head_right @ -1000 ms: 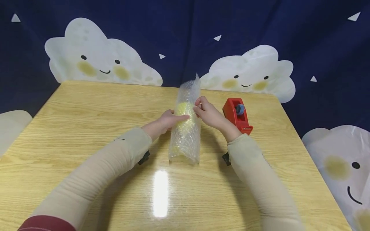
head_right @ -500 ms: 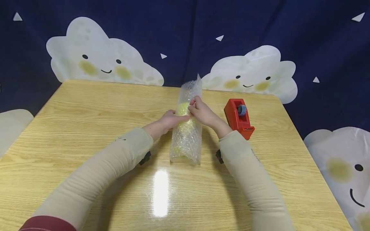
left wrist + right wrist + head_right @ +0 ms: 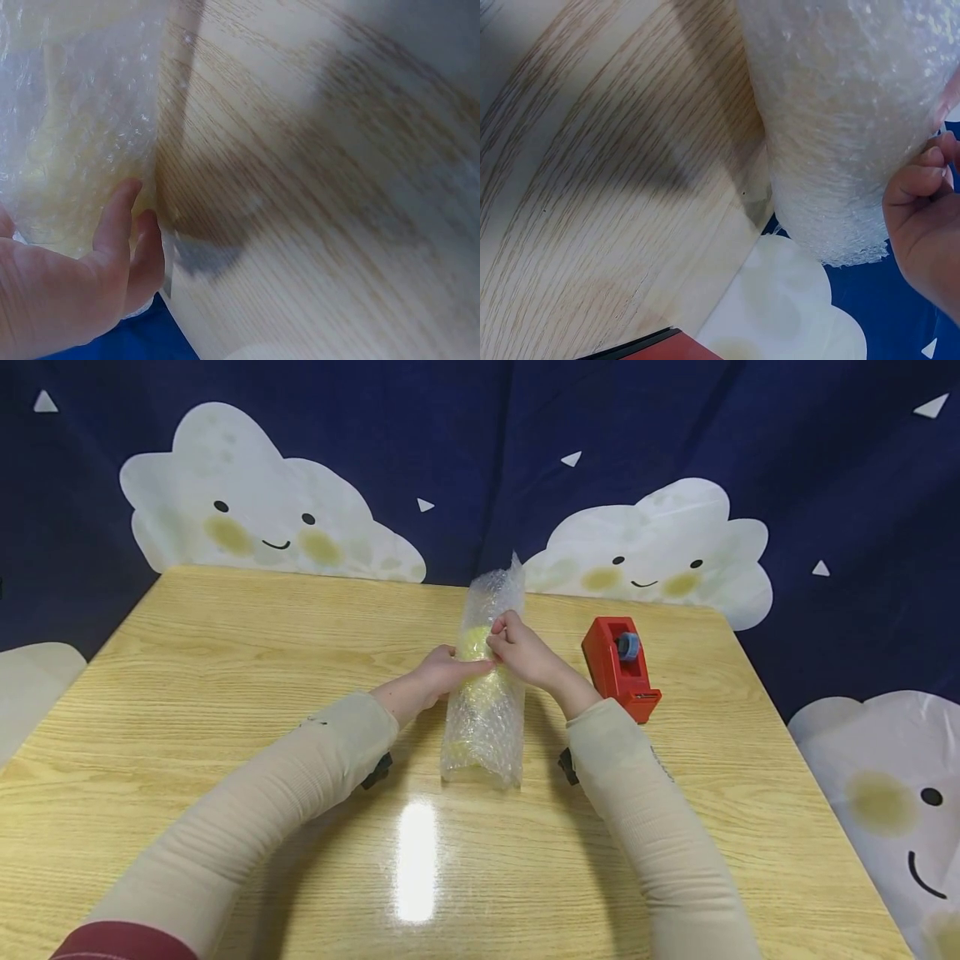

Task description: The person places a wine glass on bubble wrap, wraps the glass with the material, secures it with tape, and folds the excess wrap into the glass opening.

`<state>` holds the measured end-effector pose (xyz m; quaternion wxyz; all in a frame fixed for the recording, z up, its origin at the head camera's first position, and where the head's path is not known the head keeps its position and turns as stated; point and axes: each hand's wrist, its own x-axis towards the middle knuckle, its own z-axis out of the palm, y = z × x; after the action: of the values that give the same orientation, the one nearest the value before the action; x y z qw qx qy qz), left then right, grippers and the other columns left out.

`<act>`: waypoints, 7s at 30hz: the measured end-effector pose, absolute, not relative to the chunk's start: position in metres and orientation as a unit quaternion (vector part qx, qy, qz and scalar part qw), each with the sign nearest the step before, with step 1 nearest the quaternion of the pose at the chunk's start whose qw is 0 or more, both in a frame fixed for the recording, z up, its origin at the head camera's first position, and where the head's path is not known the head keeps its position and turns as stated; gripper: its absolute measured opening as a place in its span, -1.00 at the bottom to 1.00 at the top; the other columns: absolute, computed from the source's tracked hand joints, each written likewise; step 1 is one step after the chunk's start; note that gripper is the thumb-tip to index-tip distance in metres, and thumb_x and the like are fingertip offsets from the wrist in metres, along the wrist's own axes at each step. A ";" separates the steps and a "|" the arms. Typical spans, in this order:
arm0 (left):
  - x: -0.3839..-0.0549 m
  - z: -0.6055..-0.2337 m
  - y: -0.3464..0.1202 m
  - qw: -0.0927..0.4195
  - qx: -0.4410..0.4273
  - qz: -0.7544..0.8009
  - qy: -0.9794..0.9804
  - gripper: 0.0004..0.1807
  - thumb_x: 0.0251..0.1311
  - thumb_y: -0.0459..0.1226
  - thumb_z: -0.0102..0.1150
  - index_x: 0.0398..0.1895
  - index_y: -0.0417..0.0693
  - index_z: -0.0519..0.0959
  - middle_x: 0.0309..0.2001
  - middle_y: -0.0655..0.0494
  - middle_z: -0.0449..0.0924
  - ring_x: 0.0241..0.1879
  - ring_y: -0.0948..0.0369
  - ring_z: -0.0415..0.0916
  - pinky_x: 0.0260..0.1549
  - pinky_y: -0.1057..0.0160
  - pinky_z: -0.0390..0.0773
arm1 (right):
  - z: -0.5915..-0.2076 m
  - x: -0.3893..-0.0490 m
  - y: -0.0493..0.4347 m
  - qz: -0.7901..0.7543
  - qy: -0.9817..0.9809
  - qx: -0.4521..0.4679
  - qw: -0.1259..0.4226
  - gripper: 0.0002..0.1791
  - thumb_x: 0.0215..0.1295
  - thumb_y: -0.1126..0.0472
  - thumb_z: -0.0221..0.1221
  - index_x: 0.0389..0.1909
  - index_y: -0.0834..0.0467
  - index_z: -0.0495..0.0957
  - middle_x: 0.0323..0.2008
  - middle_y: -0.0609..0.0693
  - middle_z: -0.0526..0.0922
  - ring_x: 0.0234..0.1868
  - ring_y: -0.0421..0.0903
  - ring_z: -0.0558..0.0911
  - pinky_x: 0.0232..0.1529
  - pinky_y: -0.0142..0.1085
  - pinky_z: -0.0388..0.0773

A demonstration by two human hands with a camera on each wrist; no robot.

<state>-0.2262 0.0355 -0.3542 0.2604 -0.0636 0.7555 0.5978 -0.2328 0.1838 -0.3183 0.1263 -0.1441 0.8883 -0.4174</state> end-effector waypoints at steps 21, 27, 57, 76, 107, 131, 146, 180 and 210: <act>-0.223 -0.350 0.034 0.263 -0.072 0.598 0.754 -0.12 0.10 -0.05 0.27 0.37 -0.23 0.05 0.29 -0.08 0.23 0.08 0.12 0.31 0.10 0.23 0.39 | -0.317 -0.235 0.180 -0.388 0.900 -0.150 0.127 -0.91 0.44 0.32 -0.17 -0.22 0.30 0.17 -0.52 0.03 0.37 -0.46 -0.15 0.35 -0.37 -0.40 0.33; -0.223 -0.349 0.035 0.259 -0.074 0.601 0.752 -0.09 0.09 -0.07 0.27 0.38 -0.26 0.02 0.33 -0.09 0.18 0.21 0.10 0.26 0.24 0.21 0.31 | -0.316 -0.236 0.179 -0.371 0.908 -0.143 0.129 -0.91 0.44 0.32 -0.18 -0.21 0.30 0.17 -0.50 0.03 0.37 -0.44 -0.13 0.35 -0.35 -0.37 0.32; -0.224 -0.350 0.033 0.267 -0.061 0.581 0.767 -0.02 0.15 -0.03 0.20 0.45 -0.21 -0.14 0.46 -0.08 -0.05 0.34 0.07 0.13 0.26 0.14 0.30 | -0.312 -0.238 0.164 -0.204 0.967 -0.107 0.111 -0.69 0.23 0.19 0.07 -0.14 0.28 0.23 -0.56 -0.03 0.35 -0.53 -0.11 0.34 -0.46 -0.32 0.28; -0.225 -0.351 0.034 0.256 -0.056 0.584 0.768 0.00 0.07 -0.01 0.27 0.43 -0.21 -0.06 0.43 -0.06 0.02 0.24 0.08 0.21 0.23 0.19 0.32 | -0.308 -0.244 0.175 -0.307 0.931 -0.104 0.168 -0.70 0.12 0.36 -0.02 -0.12 0.33 0.18 -0.56 -0.05 0.36 -0.51 -0.16 0.32 -0.43 -0.36 0.28; -0.226 -0.356 0.034 0.263 -0.044 0.584 0.766 0.10 0.05 0.05 0.27 0.46 -0.20 -0.17 0.48 -0.07 -0.13 0.43 0.11 -0.04 0.36 0.19 0.15 | -0.306 -0.241 0.173 -0.251 0.951 -0.048 0.172 -0.74 0.25 0.24 0.05 -0.16 0.31 0.26 -0.35 0.09 0.43 -0.26 -0.03 0.43 -0.28 -0.31 0.35; -0.226 -0.355 0.039 0.263 -0.050 0.572 0.776 0.12 0.06 0.02 0.28 0.47 -0.18 -0.23 0.50 -0.05 -0.21 0.46 0.10 -0.12 0.38 0.20 0.08 | -0.311 -0.242 0.198 -0.370 0.896 -0.087 0.231 -0.77 0.36 0.30 -0.02 -0.12 0.32 0.16 -0.52 -0.01 0.37 -0.53 -0.16 0.41 -0.43 -0.33 0.48; -0.226 -0.354 0.039 0.270 -0.045 0.562 0.780 0.11 0.11 0.01 0.23 0.47 -0.17 -0.30 0.51 -0.05 -0.27 0.46 0.10 -0.15 0.38 0.19 0.09 | -0.304 -0.239 0.188 -0.306 0.927 -0.045 0.213 -0.77 0.33 0.27 0.01 -0.16 0.30 0.19 -0.50 0.00 0.42 -0.52 -0.17 0.37 -0.50 -0.33 0.35; -0.224 -0.356 0.038 0.260 -0.043 0.567 0.781 0.09 0.08 0.00 0.26 0.46 -0.21 -0.21 0.48 -0.10 -0.14 0.45 0.05 -0.08 0.40 0.19 0.04 | -0.340 -0.243 0.238 -0.394 0.851 0.002 0.347 -0.23 0.35 -0.22 -0.08 0.27 0.35 0.24 -0.24 -0.11 0.65 -0.21 -0.29 0.58 0.08 -0.16 0.53; -0.226 -0.331 0.015 0.154 0.129 0.588 0.783 -0.15 0.13 -0.14 0.24 0.41 -0.08 0.00 0.28 -0.05 0.29 0.21 0.05 0.35 0.18 0.09 0.40 | -0.305 -0.221 0.211 -0.400 0.901 0.016 0.165 -0.16 0.26 -0.16 0.10 0.40 0.24 0.06 0.28 0.23 0.37 0.12 0.19 0.46 0.21 0.05 0.37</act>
<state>-0.2261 0.0153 -0.3312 0.1538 0.1294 0.7835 0.5880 -0.2214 0.2115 -0.3052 0.1654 0.0156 0.9013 -0.4002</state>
